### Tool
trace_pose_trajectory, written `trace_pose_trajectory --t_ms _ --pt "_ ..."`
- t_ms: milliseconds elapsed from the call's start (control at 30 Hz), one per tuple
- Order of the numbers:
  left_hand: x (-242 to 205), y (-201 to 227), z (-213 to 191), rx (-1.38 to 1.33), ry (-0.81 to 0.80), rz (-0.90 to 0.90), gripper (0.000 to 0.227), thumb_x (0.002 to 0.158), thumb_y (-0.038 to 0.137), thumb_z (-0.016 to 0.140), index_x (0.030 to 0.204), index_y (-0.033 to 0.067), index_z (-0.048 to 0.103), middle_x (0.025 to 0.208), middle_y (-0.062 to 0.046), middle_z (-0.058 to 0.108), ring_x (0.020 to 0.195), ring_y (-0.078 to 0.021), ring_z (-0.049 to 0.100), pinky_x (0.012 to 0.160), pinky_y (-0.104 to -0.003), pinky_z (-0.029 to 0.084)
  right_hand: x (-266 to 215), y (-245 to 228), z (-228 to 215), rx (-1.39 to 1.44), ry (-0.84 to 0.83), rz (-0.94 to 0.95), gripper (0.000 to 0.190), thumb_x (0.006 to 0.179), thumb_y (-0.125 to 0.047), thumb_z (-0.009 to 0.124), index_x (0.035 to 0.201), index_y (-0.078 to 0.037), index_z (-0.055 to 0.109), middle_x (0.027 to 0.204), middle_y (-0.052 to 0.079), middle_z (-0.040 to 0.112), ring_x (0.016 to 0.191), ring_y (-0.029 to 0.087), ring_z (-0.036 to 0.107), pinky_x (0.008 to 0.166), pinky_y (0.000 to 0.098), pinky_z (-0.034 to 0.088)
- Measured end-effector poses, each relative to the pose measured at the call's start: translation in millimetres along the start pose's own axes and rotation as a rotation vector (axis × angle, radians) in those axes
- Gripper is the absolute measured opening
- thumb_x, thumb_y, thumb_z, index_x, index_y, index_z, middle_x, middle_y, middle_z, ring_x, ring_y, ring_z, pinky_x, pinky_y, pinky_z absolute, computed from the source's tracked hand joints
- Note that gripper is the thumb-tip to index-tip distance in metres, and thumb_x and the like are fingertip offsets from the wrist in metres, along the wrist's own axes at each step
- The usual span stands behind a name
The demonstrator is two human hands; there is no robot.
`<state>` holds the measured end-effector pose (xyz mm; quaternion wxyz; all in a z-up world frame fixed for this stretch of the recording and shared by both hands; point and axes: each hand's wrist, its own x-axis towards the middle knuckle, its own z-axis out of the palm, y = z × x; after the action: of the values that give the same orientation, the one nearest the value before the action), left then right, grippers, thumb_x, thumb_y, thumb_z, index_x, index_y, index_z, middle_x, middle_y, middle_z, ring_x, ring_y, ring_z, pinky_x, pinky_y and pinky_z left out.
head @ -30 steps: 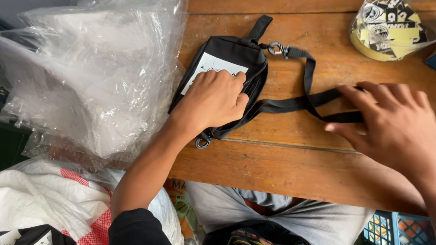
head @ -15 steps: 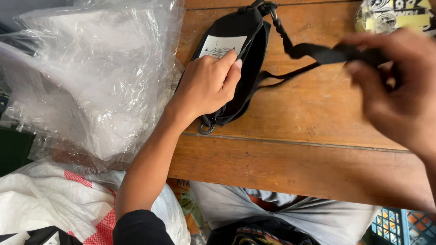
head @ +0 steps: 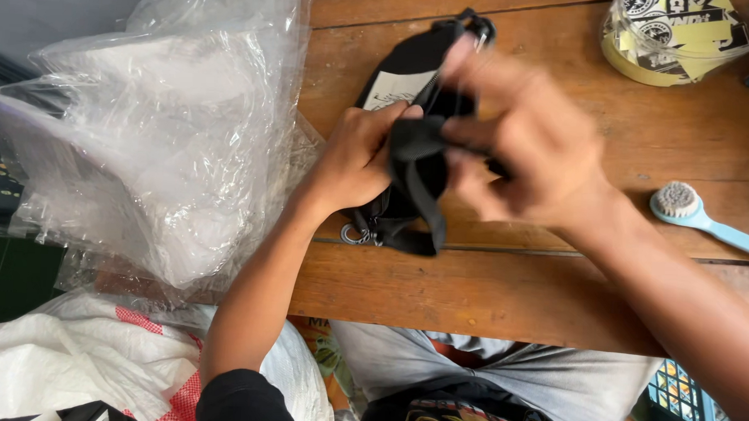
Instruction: The person attaches a strap to a small black bag by threading it through metal loops and securing the buckle. They then retrieve a decorative tag from a box and attach it to the bag's zipper pull.
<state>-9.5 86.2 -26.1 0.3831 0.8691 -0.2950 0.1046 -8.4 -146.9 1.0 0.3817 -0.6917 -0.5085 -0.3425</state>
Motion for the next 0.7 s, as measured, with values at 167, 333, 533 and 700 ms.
trace_pose_trajectory --t_ms 167,333,533,700 --pt "1 14 3 -0.258 -0.033 -0.022 0.034 0.111 0.023 0.040 0.079 0.0126 0.037 0.072 0.007 0.032 0.067 -0.0076 0.029 0.058 -0.030 0.028 -13 4 18 -0.145 -0.100 -0.315 0.022 0.105 -0.014 0.058 0.090 0.002 0.061 0.105 0.019 0.069 0.104 0.037 0.077 0.071 0.0329 0.061" --pt "4 17 -1 -0.407 0.028 -0.128 0.036 0.111 0.032 0.036 0.079 0.0185 0.030 0.077 0.010 0.028 0.070 -0.0058 0.026 0.063 -0.028 0.026 -27 17 18 -0.241 -0.280 -0.129 0.015 0.099 -0.010 0.061 0.088 -0.008 0.053 0.102 0.010 0.063 0.064 0.024 0.061 0.038 0.0386 0.041" --pt "1 23 14 -0.413 -0.085 0.079 0.038 0.111 0.018 0.042 0.079 0.0050 0.058 0.059 -0.009 0.052 0.070 -0.0094 0.047 0.060 -0.032 0.049 -64 41 69 -0.433 -0.598 0.329 0.036 0.091 -0.022 0.060 0.058 -0.008 0.053 0.054 0.009 0.059 0.051 0.038 0.066 0.045 0.0482 0.049" --pt "1 17 17 -0.455 -0.131 0.090 0.039 0.112 0.017 0.041 0.082 0.0041 0.063 0.061 -0.004 0.048 0.068 -0.0085 0.046 0.059 -0.030 0.048 -65 43 97 -0.639 -0.846 0.419 0.027 0.087 -0.021 0.053 0.062 -0.018 0.060 0.062 0.000 0.066 0.068 0.026 0.070 0.062 0.0377 0.048"
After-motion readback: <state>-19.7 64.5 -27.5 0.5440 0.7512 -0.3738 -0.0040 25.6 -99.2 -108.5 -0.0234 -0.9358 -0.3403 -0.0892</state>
